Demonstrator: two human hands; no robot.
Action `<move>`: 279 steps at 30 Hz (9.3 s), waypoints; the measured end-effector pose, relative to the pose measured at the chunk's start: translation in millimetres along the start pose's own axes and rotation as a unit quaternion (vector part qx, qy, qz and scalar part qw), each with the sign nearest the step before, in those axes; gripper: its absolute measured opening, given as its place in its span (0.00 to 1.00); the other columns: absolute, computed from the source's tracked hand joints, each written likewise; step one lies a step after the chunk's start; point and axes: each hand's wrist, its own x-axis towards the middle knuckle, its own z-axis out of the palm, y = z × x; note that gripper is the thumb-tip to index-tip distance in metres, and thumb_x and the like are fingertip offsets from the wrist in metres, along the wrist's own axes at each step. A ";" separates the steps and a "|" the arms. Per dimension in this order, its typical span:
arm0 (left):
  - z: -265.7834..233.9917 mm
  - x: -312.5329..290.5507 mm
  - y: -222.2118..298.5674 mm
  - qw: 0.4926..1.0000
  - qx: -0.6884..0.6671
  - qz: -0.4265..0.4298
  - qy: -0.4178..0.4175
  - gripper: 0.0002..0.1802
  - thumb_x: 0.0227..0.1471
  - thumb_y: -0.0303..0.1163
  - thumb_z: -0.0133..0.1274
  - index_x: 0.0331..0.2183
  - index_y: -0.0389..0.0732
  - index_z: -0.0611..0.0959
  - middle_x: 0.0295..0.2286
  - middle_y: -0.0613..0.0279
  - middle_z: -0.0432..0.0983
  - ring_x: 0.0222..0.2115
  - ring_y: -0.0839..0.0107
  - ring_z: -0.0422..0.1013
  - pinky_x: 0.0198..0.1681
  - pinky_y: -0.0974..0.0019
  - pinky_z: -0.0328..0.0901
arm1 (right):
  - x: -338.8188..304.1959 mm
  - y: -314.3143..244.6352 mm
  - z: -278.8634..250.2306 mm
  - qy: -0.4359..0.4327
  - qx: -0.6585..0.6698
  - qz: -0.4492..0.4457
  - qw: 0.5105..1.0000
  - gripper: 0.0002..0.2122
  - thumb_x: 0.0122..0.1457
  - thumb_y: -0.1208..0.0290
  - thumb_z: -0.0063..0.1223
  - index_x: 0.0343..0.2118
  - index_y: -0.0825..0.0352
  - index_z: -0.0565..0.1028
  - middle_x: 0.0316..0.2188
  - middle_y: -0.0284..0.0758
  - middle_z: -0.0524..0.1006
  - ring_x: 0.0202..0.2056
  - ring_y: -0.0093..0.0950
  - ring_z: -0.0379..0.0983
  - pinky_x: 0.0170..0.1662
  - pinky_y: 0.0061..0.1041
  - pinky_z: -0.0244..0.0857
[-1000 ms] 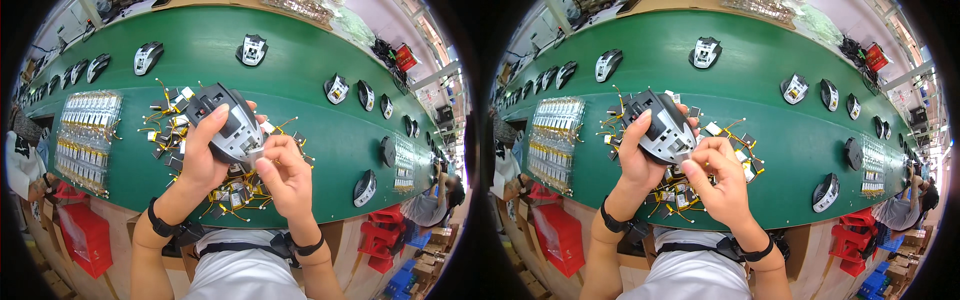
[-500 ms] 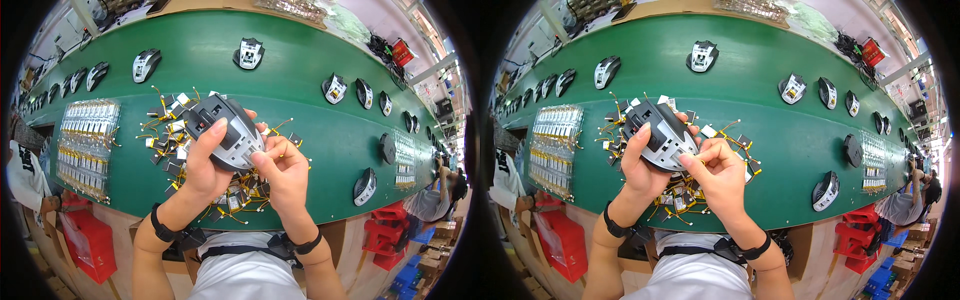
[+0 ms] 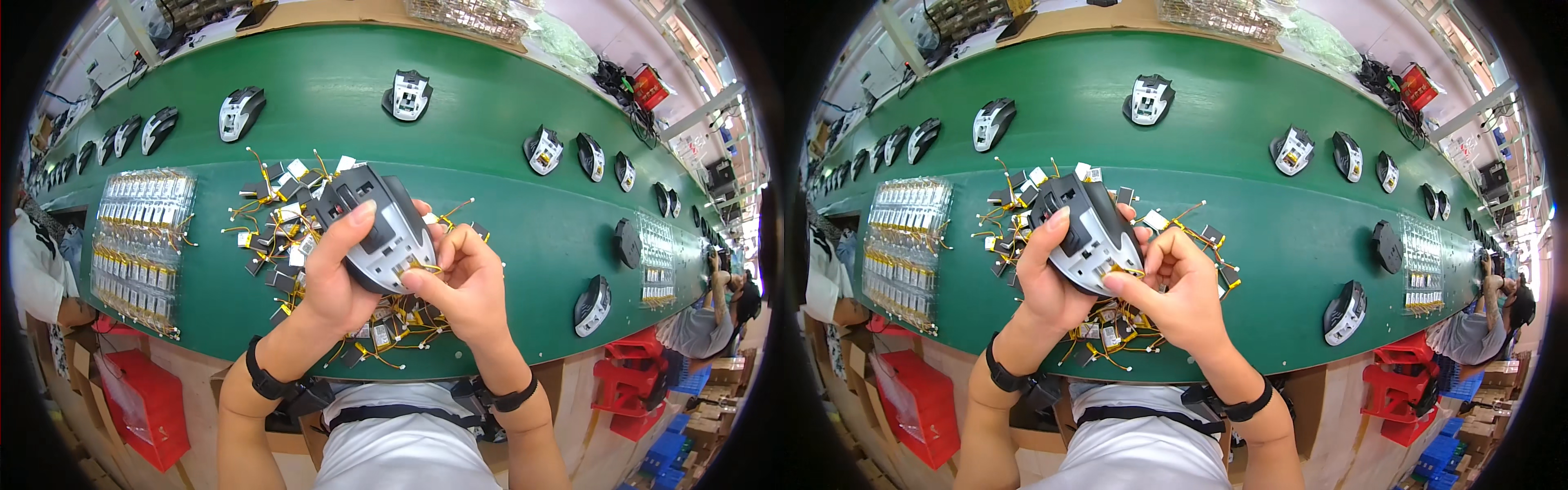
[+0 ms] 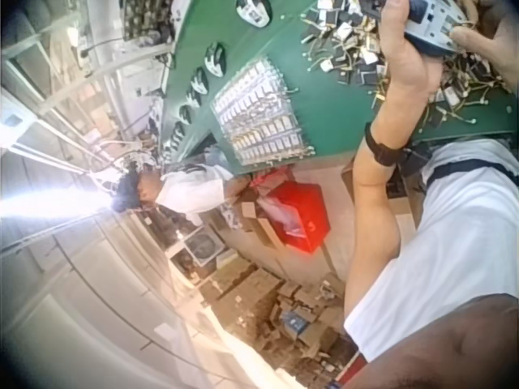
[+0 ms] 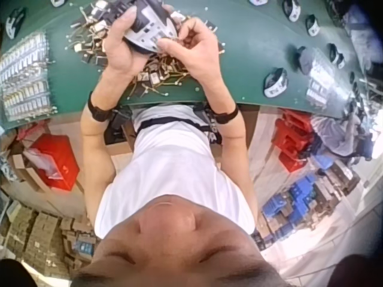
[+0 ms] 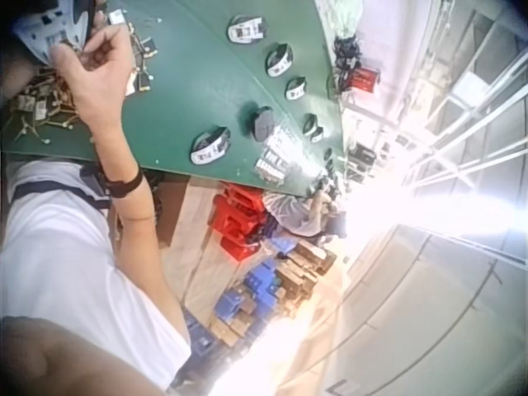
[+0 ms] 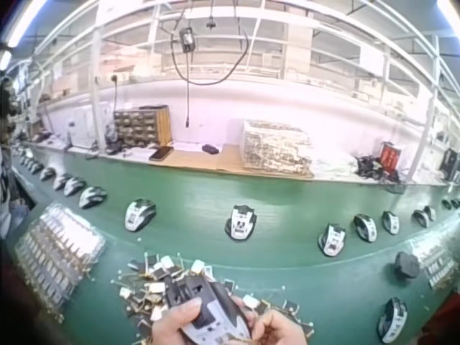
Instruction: The person assembles computer mice by inserting small battery packs into the internal cavities of mouse shells. They pick up a mouse shell, insert a battery, and place the completed unit on the table, repeating this process for multiple units.
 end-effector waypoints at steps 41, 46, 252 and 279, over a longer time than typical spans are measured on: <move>-2.0 1.4 20.2 0.994 -0.087 -0.025 0.068 0.19 0.60 0.44 0.43 0.41 0.37 0.76 0.37 0.51 0.77 0.39 0.54 0.76 0.43 0.54 0.72 | 9.8 -12.6 -5.3 -0.087 -0.481 -0.502 0.714 0.18 0.37 0.81 0.58 0.36 0.66 0.81 0.38 0.31 0.75 0.34 0.31 0.73 0.31 0.27 0.67; -3.2 2.4 13.5 0.995 -0.056 -0.020 0.074 0.22 0.59 0.44 0.42 0.43 0.35 0.76 0.39 0.47 0.77 0.38 0.52 0.76 0.43 0.54 0.72 | 5.9 -14.3 -9.7 -0.060 -0.497 -0.493 0.712 0.16 0.37 0.81 0.58 0.34 0.66 0.81 0.38 0.32 0.75 0.34 0.30 0.72 0.31 0.28 0.68; -59.0 -0.4 21.0 0.990 0.064 0.011 0.123 0.21 0.59 0.44 0.43 0.44 0.37 0.77 0.35 0.57 0.79 0.34 0.67 0.77 0.41 0.63 0.72 | 20.1 7.1 23.0 -0.072 -0.450 -0.365 0.812 0.21 0.45 0.77 0.64 0.45 0.69 0.78 0.33 0.34 0.71 0.26 0.27 0.69 0.25 0.24 0.65; -56.5 -7.8 26.6 0.982 0.174 -0.038 0.065 0.23 0.56 0.43 0.44 0.45 0.33 0.75 0.36 0.51 0.79 0.34 0.67 0.78 0.40 0.63 0.73 | 21.2 -6.3 20.9 -0.119 -0.423 -0.394 0.807 0.13 0.40 0.73 0.69 0.30 0.65 0.77 0.28 0.33 0.75 0.26 0.30 0.73 0.27 0.26 0.65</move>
